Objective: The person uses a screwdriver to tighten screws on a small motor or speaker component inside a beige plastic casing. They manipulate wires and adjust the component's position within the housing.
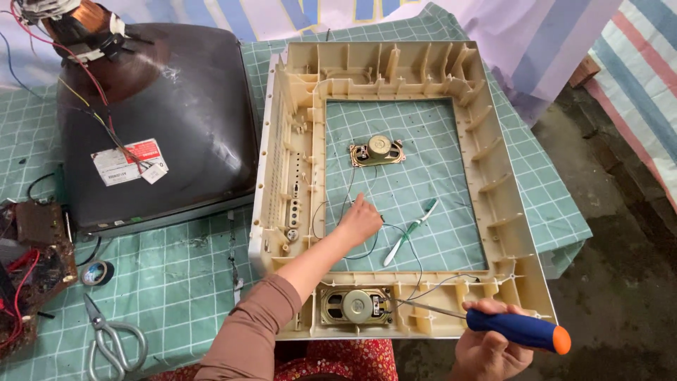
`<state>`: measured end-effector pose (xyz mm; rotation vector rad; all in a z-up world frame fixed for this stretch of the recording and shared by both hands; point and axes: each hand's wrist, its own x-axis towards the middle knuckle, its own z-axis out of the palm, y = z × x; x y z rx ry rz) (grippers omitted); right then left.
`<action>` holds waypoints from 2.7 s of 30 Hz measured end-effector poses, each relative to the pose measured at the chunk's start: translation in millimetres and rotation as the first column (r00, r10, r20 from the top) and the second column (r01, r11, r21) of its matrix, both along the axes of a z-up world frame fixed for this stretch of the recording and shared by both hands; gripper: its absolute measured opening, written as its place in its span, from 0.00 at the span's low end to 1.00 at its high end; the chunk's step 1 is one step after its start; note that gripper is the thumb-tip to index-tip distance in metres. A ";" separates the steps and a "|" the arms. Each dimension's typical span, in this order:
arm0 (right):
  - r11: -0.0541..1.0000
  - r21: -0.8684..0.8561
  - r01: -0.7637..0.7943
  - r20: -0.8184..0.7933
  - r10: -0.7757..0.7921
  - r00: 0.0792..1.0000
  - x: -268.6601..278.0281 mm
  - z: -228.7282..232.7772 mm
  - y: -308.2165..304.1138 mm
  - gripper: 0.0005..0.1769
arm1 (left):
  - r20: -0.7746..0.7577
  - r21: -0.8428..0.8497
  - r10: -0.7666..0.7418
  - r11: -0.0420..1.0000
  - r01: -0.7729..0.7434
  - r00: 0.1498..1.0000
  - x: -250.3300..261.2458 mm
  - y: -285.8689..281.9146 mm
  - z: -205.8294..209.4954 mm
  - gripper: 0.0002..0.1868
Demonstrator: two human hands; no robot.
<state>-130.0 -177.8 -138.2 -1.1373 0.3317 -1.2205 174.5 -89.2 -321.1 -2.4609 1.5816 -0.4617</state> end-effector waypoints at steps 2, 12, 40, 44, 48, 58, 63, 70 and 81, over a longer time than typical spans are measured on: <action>1.000 -0.022 0.006 0.010 -0.005 1.000 3.3 -0.2 -0.4 0.35 | 0.057 -0.022 -0.005 1.000 0.006 0.998 0.1 -2.2 -13.4 0.08; 0.975 -0.201 0.094 -0.101 -0.117 0.988 8.0 -6.8 10.6 0.38 | -0.314 -0.478 -0.181 0.878 0.010 0.932 -34.5 31.4 101.1 0.21; 0.942 -0.010 -0.335 0.104 0.335 0.937 -23.1 -12.6 82.7 0.18 | -0.059 0.053 -0.995 0.077 -0.996 -0.080 -225.9 265.1 181.4 0.08; 0.928 0.009 -0.373 0.080 0.372 0.925 -23.4 16.5 102.1 0.20 | -0.044 0.042 -0.996 0.078 -0.996 -0.080 -231.9 272.2 180.9 0.09; 0.935 -0.068 -0.347 0.091 0.353 0.931 -20.9 -10.5 92.5 0.24 | -0.028 0.073 -0.998 0.061 -0.995 -0.063 -235.0 272.7 176.9 0.09; 0.925 0.011 -0.380 0.128 0.375 0.918 -25.9 6.3 100.3 0.21 | -0.041 0.082 -0.997 0.062 -0.995 -0.065 -240.7 268.1 178.0 0.09; 0.936 -0.115 -0.332 0.091 0.343 0.935 -31.2 -18.3 88.8 0.21 | -0.057 0.076 -0.996 0.060 -0.995 -0.064 -242.8 266.9 177.0 0.10; 0.953 -0.073 -0.294 0.066 0.299 0.952 -35.4 -11.7 93.0 0.22 | -0.065 0.117 -0.996 0.052 -0.992 -0.059 -244.4 262.5 175.1 0.09; 0.946 -0.050 -0.320 0.101 0.324 0.941 -35.1 -23.9 85.2 0.21 | -0.042 0.096 -0.997 0.062 -0.993 -0.066 -245.7 257.9 177.2 0.08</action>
